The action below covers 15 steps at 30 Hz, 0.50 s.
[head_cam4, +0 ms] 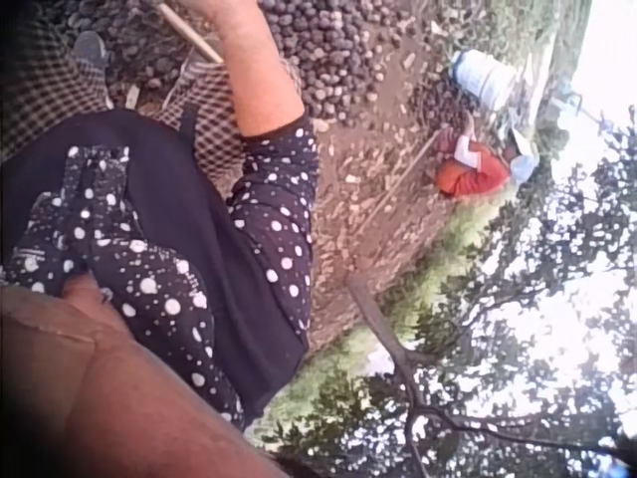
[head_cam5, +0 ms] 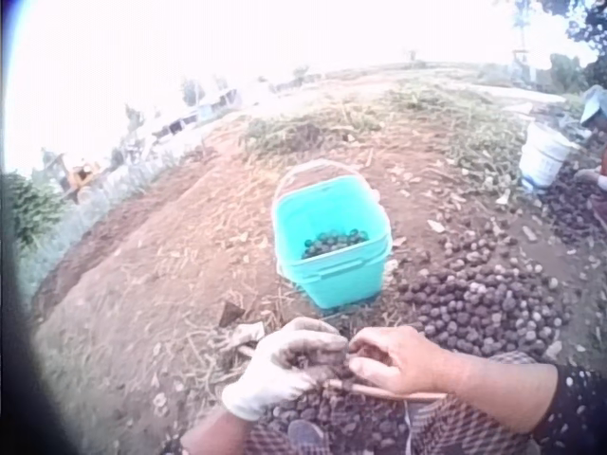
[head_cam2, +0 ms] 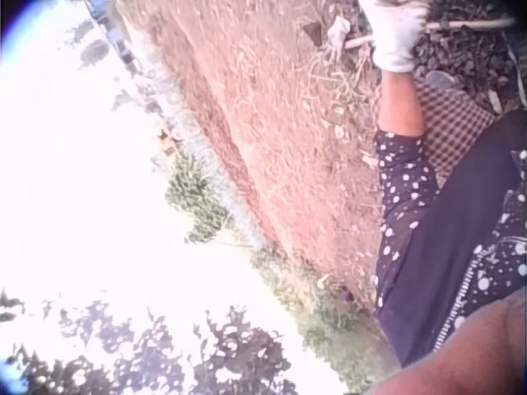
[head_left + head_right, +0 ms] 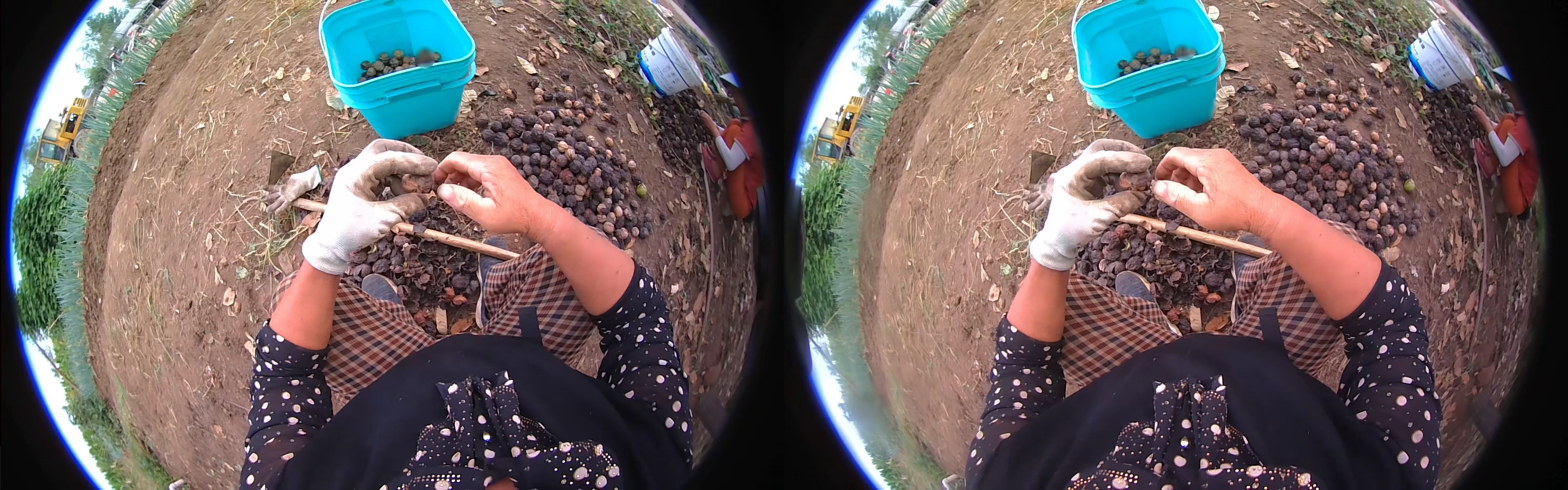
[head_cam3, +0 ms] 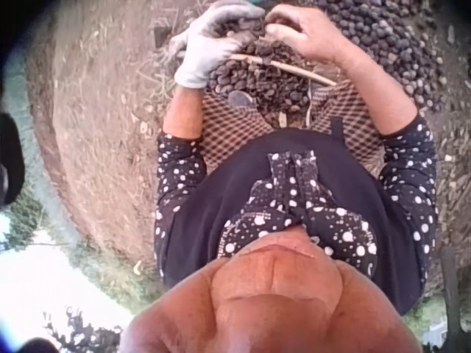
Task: The person sits on the ground and peels the outer husks off dark brown nuts by hand. They place the peeled nuts into a nearby teal bucket and discard the husks onto the ground.
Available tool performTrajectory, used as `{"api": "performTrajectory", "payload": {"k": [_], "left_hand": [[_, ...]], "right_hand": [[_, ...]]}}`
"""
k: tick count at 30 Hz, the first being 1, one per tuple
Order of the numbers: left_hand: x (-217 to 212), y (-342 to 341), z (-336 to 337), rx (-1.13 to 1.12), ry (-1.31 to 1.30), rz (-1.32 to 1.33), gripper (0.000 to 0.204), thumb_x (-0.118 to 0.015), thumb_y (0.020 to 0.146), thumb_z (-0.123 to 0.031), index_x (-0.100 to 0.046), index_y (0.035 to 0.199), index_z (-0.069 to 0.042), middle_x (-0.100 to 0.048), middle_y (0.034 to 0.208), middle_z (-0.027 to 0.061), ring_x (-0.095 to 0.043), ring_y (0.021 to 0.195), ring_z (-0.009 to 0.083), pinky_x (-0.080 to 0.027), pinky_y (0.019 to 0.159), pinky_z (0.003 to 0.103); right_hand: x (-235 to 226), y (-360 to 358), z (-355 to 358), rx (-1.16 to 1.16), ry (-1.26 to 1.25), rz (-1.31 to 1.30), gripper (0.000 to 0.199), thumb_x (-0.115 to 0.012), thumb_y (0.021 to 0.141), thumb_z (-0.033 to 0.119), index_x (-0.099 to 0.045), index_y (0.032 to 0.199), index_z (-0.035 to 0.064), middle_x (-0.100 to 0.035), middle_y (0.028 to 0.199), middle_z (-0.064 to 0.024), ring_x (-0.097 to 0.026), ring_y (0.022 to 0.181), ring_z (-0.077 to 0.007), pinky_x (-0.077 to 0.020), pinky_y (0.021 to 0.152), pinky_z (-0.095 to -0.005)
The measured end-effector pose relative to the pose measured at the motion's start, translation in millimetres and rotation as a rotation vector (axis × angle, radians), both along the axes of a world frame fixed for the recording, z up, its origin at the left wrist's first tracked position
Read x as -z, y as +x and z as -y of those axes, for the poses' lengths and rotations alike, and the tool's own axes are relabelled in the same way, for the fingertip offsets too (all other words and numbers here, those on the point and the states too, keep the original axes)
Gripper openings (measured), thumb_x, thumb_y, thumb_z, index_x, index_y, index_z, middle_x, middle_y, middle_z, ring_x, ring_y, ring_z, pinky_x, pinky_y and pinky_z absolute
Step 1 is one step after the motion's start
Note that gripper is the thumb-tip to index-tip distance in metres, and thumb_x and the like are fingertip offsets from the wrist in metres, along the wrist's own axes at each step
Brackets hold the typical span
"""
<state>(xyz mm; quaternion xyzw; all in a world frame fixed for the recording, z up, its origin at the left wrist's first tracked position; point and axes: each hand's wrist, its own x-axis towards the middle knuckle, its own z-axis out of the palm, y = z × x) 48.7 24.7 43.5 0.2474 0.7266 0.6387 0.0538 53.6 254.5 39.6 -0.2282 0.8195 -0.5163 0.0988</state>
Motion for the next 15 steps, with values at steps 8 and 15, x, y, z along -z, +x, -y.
{"api": "performTrajectory", "payload": {"k": [8, 15], "left_hand": [[-5, 2, -10, -0.117, -0.298, -0.356, 0.038, -0.078, 0.069, -0.003, -0.069, 0.106, -0.003, -0.068, 0.09, 0.0082, -0.07, 0.078, 0.0193, -0.056, 0.07, 0.032], [-8, 6, -10, -0.077, -0.399, -0.335, 0.033, -0.075, 0.071, 0.001, -0.071, 0.104, -0.001, -0.072, 0.094, 0.0074, -0.07, 0.082, 0.0119, -0.056, 0.075, 0.026]], "right_hand": [[7, 3, 16, -0.046, 0.108, -0.382, 0.02, -0.061, 0.086, 0.017, -0.055, 0.077, 0.0002, -0.06, 0.076, -0.0216, -0.06, 0.073, -0.0431, -0.049, 0.068, -0.0505], [5, 5, 15, -0.072, 0.253, -0.254, 0.018, -0.057, 0.086, 0.016, -0.055, 0.08, -0.0003, -0.06, 0.075, -0.0225, -0.061, 0.075, -0.0453, -0.0504, 0.069, -0.0507]]}}
